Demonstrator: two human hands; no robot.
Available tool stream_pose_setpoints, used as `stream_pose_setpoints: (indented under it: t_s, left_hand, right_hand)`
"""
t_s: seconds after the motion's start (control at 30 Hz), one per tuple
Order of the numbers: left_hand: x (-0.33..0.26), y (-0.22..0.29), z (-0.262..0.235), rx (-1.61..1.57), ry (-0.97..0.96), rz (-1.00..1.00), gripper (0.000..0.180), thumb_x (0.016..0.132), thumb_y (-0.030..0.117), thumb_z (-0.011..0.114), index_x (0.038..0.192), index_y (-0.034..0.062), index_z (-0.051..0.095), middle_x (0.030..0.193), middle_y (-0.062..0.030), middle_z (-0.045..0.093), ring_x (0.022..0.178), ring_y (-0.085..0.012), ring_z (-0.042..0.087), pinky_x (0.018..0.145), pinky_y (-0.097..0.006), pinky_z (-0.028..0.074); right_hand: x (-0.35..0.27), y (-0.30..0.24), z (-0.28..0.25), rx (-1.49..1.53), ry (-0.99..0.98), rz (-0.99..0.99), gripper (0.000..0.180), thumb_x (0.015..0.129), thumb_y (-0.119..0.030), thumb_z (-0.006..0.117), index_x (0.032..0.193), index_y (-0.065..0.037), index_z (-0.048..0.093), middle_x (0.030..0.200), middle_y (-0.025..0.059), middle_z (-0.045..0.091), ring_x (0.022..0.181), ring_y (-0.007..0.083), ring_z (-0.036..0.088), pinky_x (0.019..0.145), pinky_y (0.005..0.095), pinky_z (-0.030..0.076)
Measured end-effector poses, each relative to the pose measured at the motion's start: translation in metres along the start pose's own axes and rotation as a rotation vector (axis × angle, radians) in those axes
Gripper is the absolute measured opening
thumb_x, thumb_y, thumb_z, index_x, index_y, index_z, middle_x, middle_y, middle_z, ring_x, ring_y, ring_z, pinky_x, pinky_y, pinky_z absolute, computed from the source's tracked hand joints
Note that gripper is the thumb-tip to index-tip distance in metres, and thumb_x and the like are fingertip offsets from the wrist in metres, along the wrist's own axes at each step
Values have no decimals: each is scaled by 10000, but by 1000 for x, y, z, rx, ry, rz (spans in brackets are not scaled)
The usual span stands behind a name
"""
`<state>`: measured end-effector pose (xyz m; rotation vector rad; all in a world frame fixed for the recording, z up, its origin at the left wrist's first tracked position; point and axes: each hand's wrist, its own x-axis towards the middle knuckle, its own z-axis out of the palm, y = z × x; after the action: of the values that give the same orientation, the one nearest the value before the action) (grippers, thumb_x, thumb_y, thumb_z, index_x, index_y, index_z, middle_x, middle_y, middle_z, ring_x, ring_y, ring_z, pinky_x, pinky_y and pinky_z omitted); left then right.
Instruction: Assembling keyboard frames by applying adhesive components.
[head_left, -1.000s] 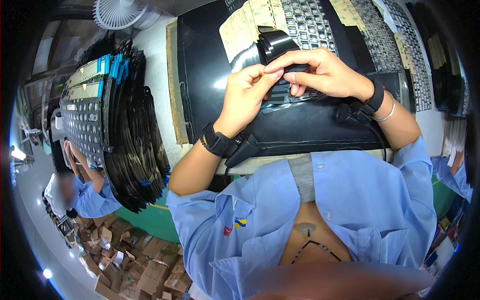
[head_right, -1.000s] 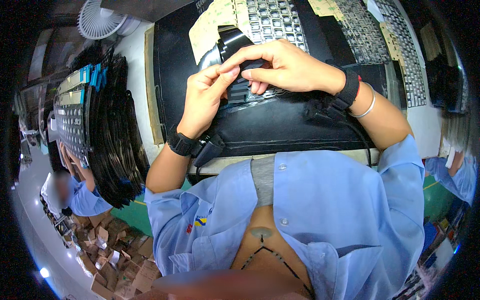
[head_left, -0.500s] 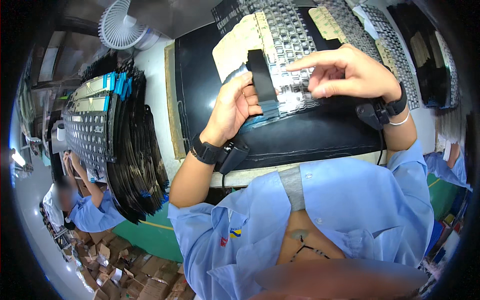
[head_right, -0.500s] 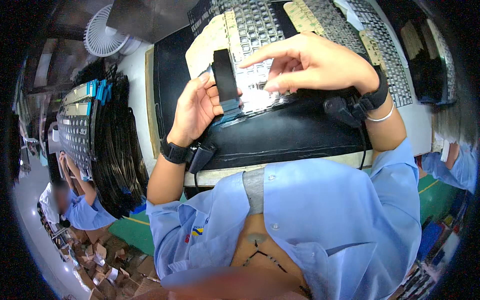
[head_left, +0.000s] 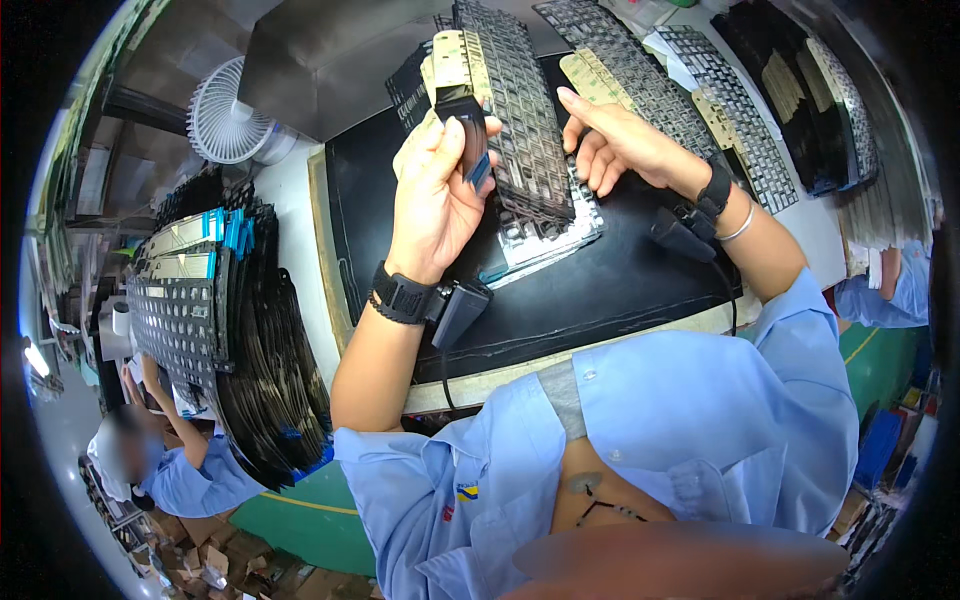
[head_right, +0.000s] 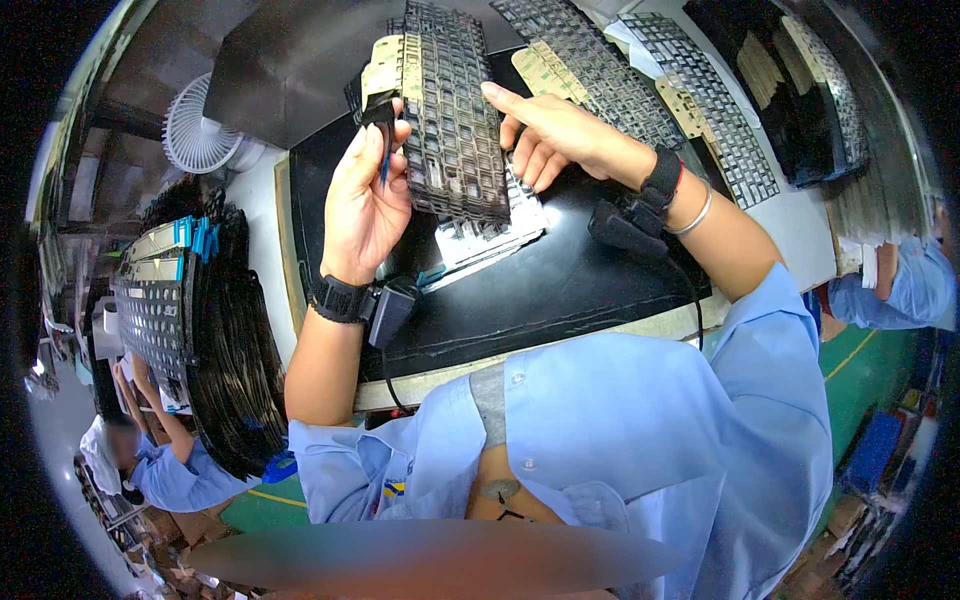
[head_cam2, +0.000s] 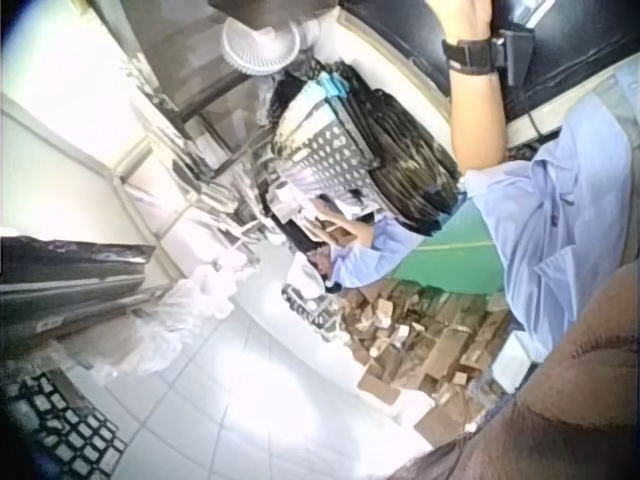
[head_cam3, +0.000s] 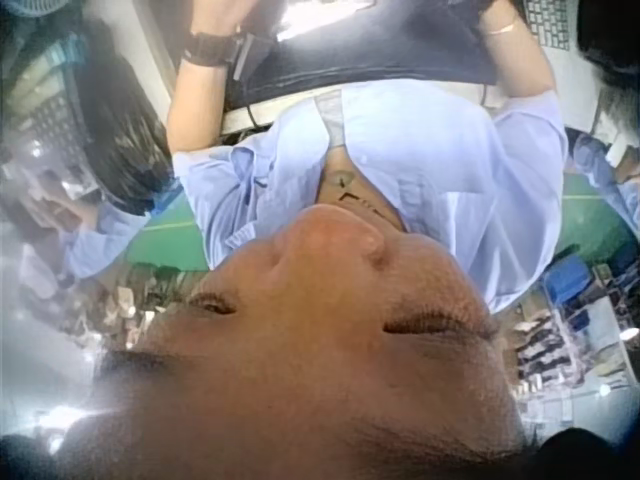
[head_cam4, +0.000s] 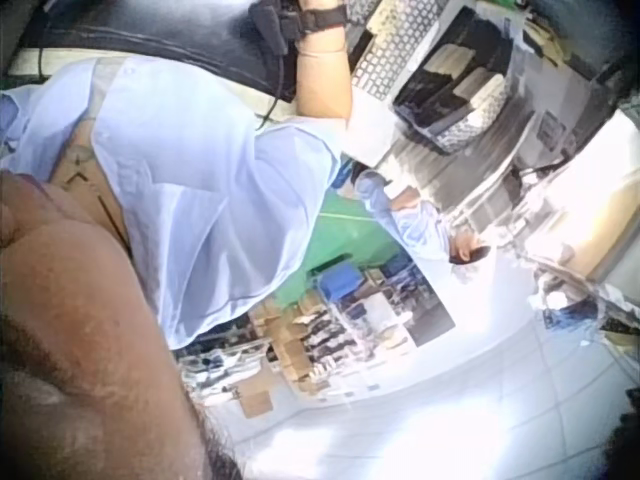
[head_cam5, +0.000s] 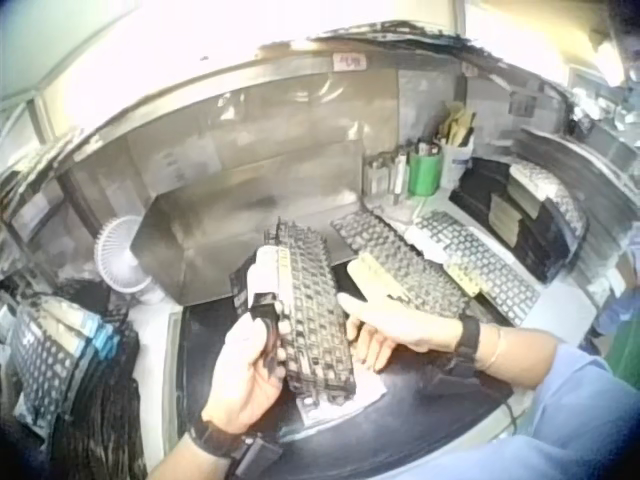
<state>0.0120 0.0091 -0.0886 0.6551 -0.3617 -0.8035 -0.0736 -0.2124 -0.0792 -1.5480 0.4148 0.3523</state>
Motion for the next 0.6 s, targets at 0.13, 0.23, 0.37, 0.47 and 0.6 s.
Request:
stream_pose_setpoints:
  t_s: [0.13,0.23,0.37,0.47,0.6]
  left_hand:
    - [11,7,17,-52,-53,-31,305,989,214,467,1247,54,485,1006,-53,633,737,-93,605,606,-215,495]
    - [17,7,26,-11,-115,-21,321,998,231,446,1266,57,477,972,-29,621,644,-75,537,589,-231,437]
    - [25,9,36,47,-159,14,366,995,232,457,1326,76,439,927,27,594,547,-22,418,523,-164,376]
    - [17,10,45,164,-230,-5,349,995,227,454,1319,100,447,898,25,582,539,-37,404,537,-200,387]
    - [10,5,62,246,-206,4,345,987,219,470,1288,52,470,832,-15,617,634,-76,547,556,-232,437]
  right_hand:
    - [11,-1,-7,-299,199,-144,658,882,-673,395,868,-34,552,597,82,597,443,122,580,394,213,489]
    - [13,-7,-2,-46,38,-6,639,887,-666,395,880,-44,542,625,76,604,507,138,609,452,248,520]
    - [28,6,-9,417,-341,-5,664,887,-607,481,1133,9,497,864,134,641,796,209,652,741,323,546]
    - [20,-3,14,675,-245,-321,460,944,-465,486,1171,-67,528,1038,68,642,988,192,606,933,361,452]
    - [16,-11,1,833,-178,-525,170,985,-242,463,1066,-125,555,966,21,667,767,137,658,623,313,554]
